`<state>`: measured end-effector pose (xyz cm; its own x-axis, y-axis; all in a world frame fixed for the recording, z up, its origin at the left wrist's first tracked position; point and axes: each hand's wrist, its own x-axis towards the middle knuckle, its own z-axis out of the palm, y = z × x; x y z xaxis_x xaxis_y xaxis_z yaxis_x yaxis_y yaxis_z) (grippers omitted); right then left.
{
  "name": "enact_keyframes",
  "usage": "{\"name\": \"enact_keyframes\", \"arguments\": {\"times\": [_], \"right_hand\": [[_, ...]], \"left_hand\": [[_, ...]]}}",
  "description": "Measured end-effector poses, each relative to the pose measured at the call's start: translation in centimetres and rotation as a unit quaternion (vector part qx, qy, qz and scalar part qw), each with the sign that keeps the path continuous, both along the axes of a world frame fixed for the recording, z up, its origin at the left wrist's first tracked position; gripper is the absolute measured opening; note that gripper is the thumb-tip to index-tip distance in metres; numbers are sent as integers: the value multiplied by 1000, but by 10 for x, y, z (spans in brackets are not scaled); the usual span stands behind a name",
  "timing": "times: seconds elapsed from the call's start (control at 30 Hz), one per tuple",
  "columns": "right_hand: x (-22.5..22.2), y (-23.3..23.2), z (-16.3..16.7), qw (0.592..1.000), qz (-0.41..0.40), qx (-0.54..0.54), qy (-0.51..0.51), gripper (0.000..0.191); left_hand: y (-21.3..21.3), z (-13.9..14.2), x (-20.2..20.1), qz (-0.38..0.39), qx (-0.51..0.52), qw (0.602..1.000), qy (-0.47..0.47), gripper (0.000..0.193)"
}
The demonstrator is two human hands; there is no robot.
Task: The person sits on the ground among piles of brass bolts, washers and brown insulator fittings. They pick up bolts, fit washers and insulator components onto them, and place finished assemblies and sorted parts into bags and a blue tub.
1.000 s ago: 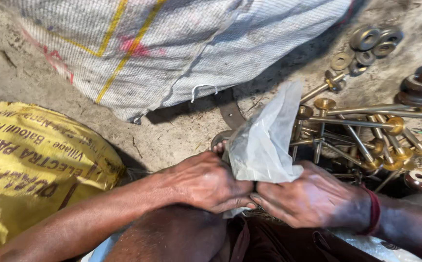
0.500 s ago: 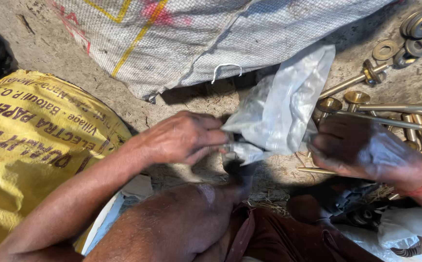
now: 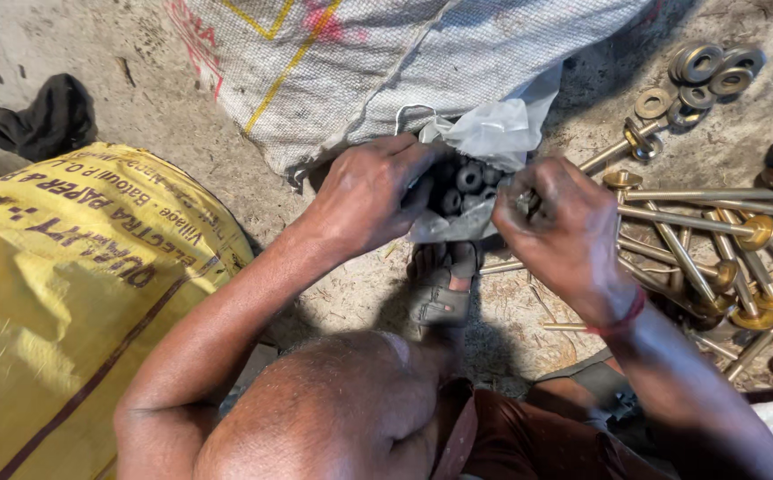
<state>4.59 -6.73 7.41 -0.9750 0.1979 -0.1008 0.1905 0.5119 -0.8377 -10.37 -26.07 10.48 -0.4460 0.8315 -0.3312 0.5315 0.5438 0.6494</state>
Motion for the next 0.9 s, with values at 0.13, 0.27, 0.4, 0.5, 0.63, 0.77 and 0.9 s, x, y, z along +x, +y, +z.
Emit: {"name": "enact_keyframes", "arguments": {"times": [0.13,0.27,0.4,0.5,0.63,0.77,0.9], "right_hand": [[-4,-14,-10,999,-40,-16,17,21],[-3,-11,-6,997,-29,6,74,37],[6,-7,15,998,-9,-3,58,53],[22,-10,25,999,-21,-6,42,52],[51,-4,15,999,-17,-8,-33,37],[76,36,3,994,11,94,-58,26],[96,108,7,960,90,146,-223,28]], "left_hand": [[16,14,-9,-16,-70,994,82,34],[33,40,13,24,-85,979,184,21],[58,52,20,20,10,974,224,19],[78,48,14,-27,-22,975,220,13],[91,38,13,-22,67,970,233,11],[122,-12,31,-21,135,988,72,13],[163,-108,73,-115,-69,987,89,40]]}}
